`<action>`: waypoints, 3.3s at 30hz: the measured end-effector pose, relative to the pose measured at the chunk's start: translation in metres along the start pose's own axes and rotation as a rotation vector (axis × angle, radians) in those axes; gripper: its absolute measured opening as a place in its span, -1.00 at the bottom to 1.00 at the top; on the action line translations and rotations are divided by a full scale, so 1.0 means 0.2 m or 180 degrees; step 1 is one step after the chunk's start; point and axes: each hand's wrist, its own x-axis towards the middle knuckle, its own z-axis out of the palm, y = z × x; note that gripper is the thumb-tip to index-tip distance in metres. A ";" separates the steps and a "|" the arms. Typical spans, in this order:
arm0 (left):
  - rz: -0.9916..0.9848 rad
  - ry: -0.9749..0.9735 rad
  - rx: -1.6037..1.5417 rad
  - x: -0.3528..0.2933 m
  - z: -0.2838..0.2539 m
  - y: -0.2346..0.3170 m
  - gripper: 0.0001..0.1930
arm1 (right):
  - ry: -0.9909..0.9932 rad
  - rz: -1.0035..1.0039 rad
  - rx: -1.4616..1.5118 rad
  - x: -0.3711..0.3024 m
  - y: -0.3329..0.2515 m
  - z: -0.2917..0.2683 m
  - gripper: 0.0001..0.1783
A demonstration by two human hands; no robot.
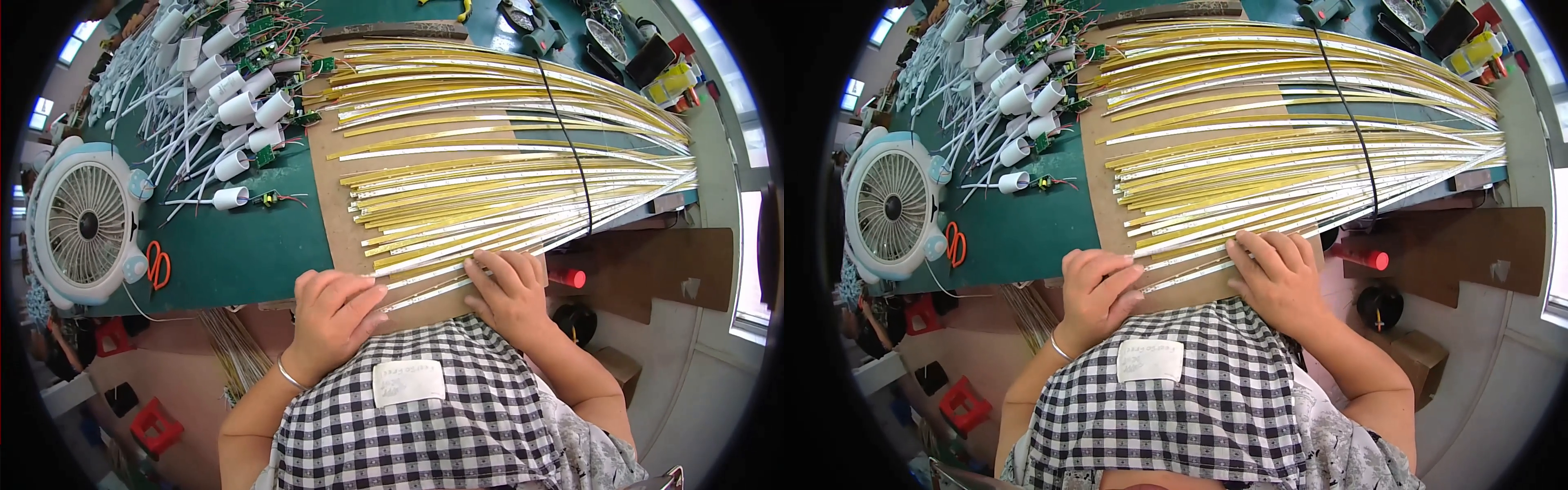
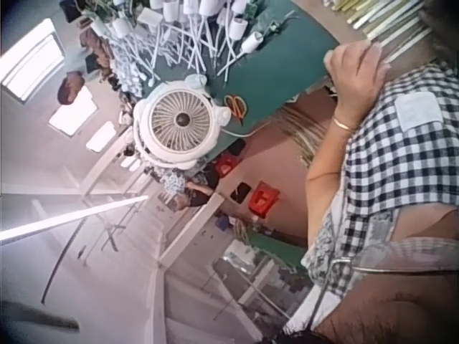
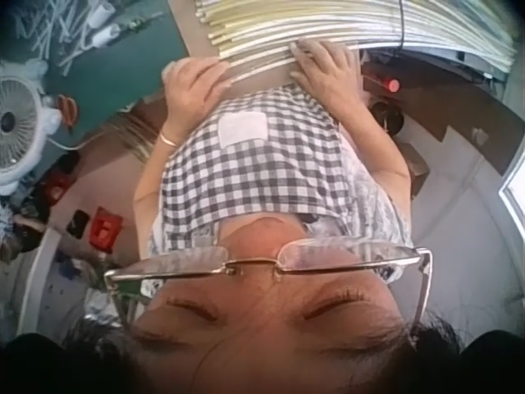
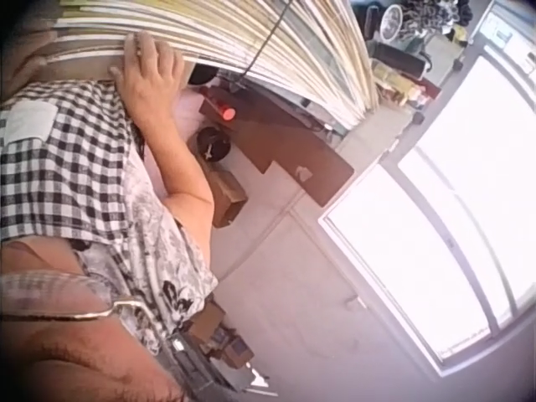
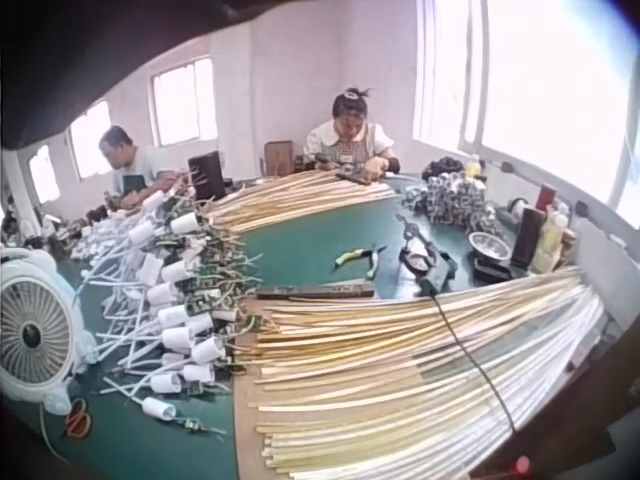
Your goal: The person assembles small electronic components on a green circuit board by inserting wires and preparing LED components, plastic tubes, and metal strips. This is done using pliers and scissors.
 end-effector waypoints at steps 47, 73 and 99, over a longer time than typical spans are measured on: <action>-0.0364 -0.1234 0.0853 0.01 0.03 0.01 -0.21 | -0.0886 -0.0392 0.0031 0.30 0.14 -0.08 -0.92; -0.0195 -0.1237 0.0744 0.00 0.01 0.02 -0.24 | -0.0381 -0.0342 0.0185 0.24 0.09 -0.13 -0.38; -0.0046 -0.0060 0.0307 0.18 -0.01 -0.08 -0.76 | -0.0454 -0.0146 0.0212 -0.02 0.07 -0.03 -0.32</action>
